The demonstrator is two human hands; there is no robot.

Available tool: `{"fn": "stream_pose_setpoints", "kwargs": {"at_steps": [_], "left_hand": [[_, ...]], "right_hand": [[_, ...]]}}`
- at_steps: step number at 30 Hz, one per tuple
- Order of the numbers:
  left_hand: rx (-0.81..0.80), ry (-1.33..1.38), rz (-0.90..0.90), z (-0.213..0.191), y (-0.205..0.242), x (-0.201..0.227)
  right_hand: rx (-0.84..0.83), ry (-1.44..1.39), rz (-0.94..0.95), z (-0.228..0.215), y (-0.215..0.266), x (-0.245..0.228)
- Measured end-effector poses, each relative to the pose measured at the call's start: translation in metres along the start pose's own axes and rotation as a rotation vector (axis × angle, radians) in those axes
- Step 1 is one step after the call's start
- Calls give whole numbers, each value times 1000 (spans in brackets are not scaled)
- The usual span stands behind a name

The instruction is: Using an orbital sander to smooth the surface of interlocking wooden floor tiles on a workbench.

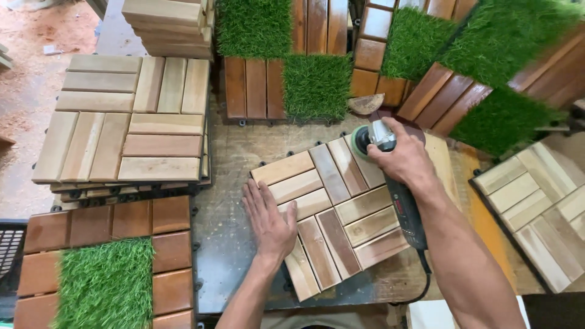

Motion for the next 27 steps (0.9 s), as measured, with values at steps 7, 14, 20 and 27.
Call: {"fn": "stream_pose_setpoints", "kwargs": {"at_steps": [7, 14, 20, 27], "left_hand": [[-49, -15, 48, -13, 19, 8], [-323, -139, 27, -36, 76, 30], [-359, -240, 29, -44, 110, 33], [-453, -116, 29, -40, 113, 31]], "right_hand": [[-59, 32, -75, 17, 32, -51], [-195, 48, -136, 43, 65, -127], [-245, 80, -200, 59, 86, -163], [-303, 115, -236, 74, 105, -184]]}}
Point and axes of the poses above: each hand's wrist, its own y-axis away from the middle knuckle, its own z-axis out of the palm, x = y × z, the point moved 6 cm from there along -y, towards the middle knuckle
